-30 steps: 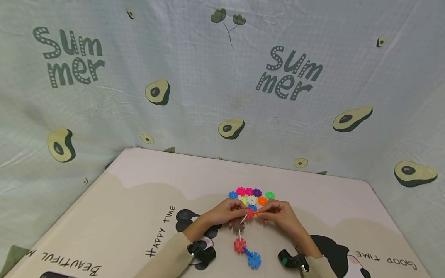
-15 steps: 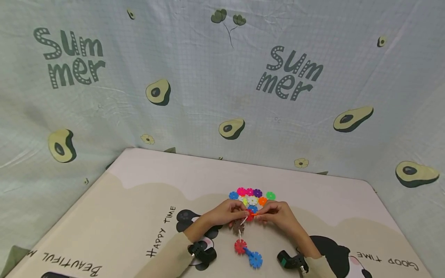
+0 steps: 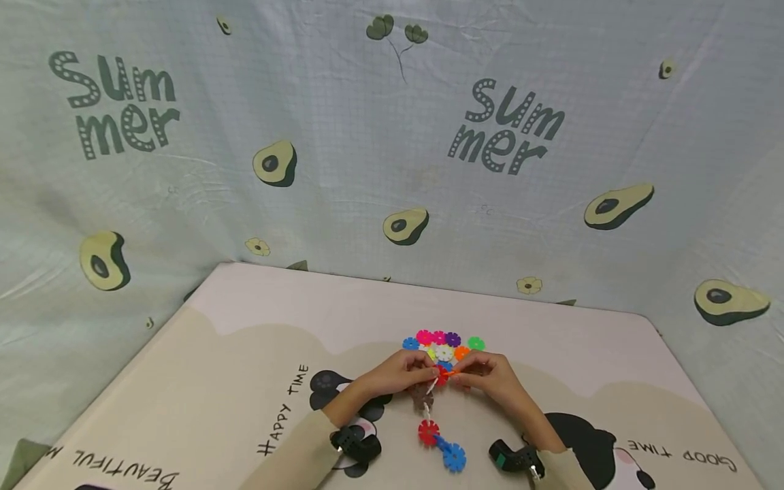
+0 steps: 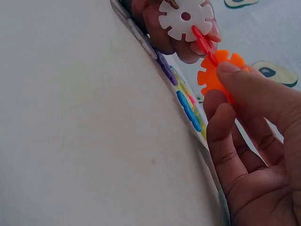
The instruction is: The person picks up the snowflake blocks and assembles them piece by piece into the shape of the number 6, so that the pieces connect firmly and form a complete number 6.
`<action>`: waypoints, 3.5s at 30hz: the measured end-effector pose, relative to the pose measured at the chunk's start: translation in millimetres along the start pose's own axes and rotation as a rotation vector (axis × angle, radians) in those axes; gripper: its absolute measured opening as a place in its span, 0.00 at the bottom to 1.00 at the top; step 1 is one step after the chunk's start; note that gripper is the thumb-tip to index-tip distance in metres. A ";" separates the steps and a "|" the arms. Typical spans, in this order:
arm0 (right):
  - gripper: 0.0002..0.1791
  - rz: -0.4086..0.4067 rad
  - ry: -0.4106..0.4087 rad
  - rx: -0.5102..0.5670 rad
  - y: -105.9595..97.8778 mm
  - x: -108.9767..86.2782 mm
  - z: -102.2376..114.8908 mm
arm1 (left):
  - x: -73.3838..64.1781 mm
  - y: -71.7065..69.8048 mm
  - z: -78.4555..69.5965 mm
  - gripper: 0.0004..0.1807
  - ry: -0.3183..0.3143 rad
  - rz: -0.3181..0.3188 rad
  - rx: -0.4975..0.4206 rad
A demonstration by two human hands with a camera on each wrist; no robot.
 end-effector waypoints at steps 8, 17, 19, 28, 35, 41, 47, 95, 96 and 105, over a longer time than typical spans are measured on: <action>0.08 -0.005 0.035 0.021 1.0 -0.3 -3.5 | -1.4 -0.2 -0.7 0.10 0.022 -0.029 -0.034; 0.15 0.080 0.173 0.059 7.3 -1.2 -4.0 | -2.6 -2.7 1.4 0.12 0.001 -0.036 -0.118; 0.16 0.107 0.213 0.056 10.0 -1.0 -3.8 | -3.1 -3.8 2.4 0.13 -0.008 -0.046 -0.123; 0.13 0.145 0.176 -0.024 24.4 2.9 2.9 | -1.8 -5.2 5.2 0.13 -0.032 -0.048 -0.165; 0.12 0.109 0.075 -0.141 36.0 5.4 9.9 | -2.3 -6.0 0.3 0.13 -0.020 -0.037 -0.164; 0.13 0.101 0.105 -0.185 38.0 5.2 20.6 | -3.0 -6.5 -0.8 0.13 -0.018 -0.043 -0.158; 0.12 0.099 0.101 -0.196 39.3 5.3 19.1 | -2.0 -8.3 0.2 0.13 -0.009 -0.073 -0.150; 0.12 0.157 -0.102 -0.293 52.7 2.7 38.6 | -7.1 -18.7 3.6 0.14 -0.024 -0.035 -0.198; 0.12 0.158 -0.094 -0.290 52.5 2.9 37.0 | -7.6 -20.2 3.8 0.14 -0.029 -0.033 -0.199; 0.14 0.159 -0.009 -0.193 46.2 3.8 22.8 | -11.4 -35.3 6.9 0.16 -0.022 -0.025 -0.209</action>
Point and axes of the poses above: each hand's wrist, its own x-axis towards the middle knuckle, its own y-axis out of the palm, z = x × y, the point moved 5 cm from there along x, towards the middle knuckle, and after that the axes turned 2 degrees about -x, right-handed, at the moved point
